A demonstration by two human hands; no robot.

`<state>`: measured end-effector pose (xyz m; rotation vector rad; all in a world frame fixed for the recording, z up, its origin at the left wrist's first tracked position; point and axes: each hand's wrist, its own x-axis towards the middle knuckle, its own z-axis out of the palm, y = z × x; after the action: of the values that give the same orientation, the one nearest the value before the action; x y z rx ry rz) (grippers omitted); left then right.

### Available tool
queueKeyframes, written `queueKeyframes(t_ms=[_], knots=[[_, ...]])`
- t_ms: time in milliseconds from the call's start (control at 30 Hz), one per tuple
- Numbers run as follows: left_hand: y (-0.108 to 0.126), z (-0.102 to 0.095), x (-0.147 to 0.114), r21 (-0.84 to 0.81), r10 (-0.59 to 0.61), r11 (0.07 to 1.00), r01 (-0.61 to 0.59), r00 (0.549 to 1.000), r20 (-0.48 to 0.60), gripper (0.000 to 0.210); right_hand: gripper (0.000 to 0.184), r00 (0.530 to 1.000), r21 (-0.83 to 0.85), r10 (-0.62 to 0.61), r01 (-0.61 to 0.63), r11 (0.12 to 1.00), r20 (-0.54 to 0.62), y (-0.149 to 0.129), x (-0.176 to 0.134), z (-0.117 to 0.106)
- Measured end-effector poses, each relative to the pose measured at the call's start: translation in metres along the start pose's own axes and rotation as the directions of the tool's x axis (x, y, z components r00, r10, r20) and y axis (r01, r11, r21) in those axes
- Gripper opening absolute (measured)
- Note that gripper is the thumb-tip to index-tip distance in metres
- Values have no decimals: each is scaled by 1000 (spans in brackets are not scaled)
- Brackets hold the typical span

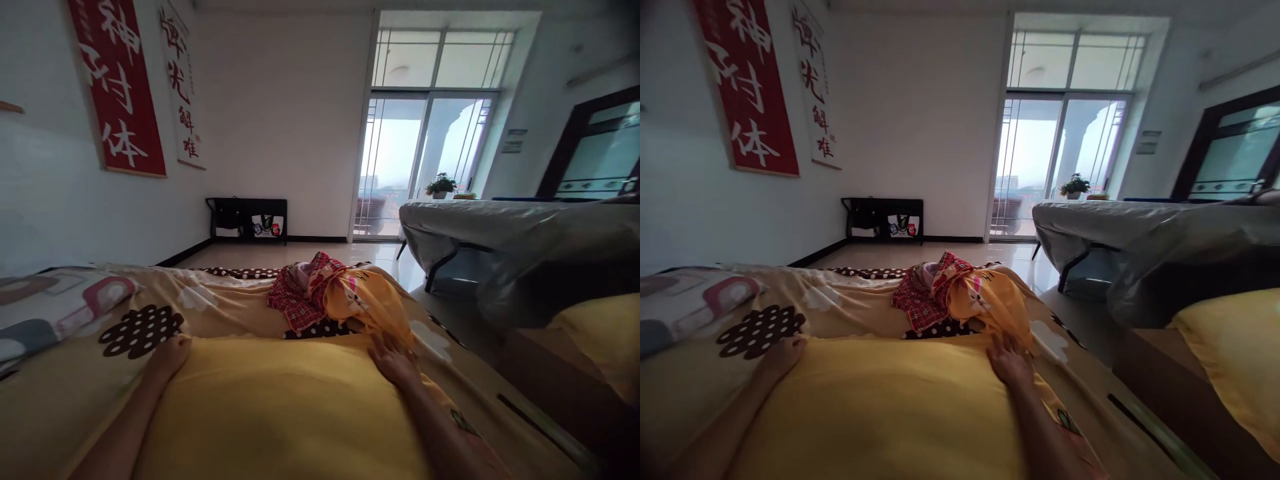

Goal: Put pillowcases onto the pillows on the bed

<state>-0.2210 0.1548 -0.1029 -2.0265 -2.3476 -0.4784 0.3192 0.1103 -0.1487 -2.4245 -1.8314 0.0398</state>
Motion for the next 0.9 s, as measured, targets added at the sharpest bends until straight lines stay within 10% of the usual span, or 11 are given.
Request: queueKeyframes(t_ms=[100, 300, 567, 700, 900], knots=[[9, -12, -15, -26, -14, 1000, 11, 993, -116, 54, 57, 997, 19, -57, 58, 998, -59, 2, -7, -6], [-2, 0, -82, -230, 463, 855, -464, 884, -63, 54, 51, 960, 154, -245, 264, 952, -133, 27, -62, -7], [-62, 6, -111, -73, 293, 954, -291, 956, 15, 55, 53, 942, 115, -215, 251, 961, -258, 58, -118, -10], [-22, -17, -137, 3, 427, 904, -427, 904, -21, 52, 51, 895, 107, -296, 348, 931, -334, 17, -162, -20], [29, 6, -209, -10, 640, 767, -641, 767, -49, 61, 60, 870, 326, -494, 465, 823, 7, -47, -217, -15]])
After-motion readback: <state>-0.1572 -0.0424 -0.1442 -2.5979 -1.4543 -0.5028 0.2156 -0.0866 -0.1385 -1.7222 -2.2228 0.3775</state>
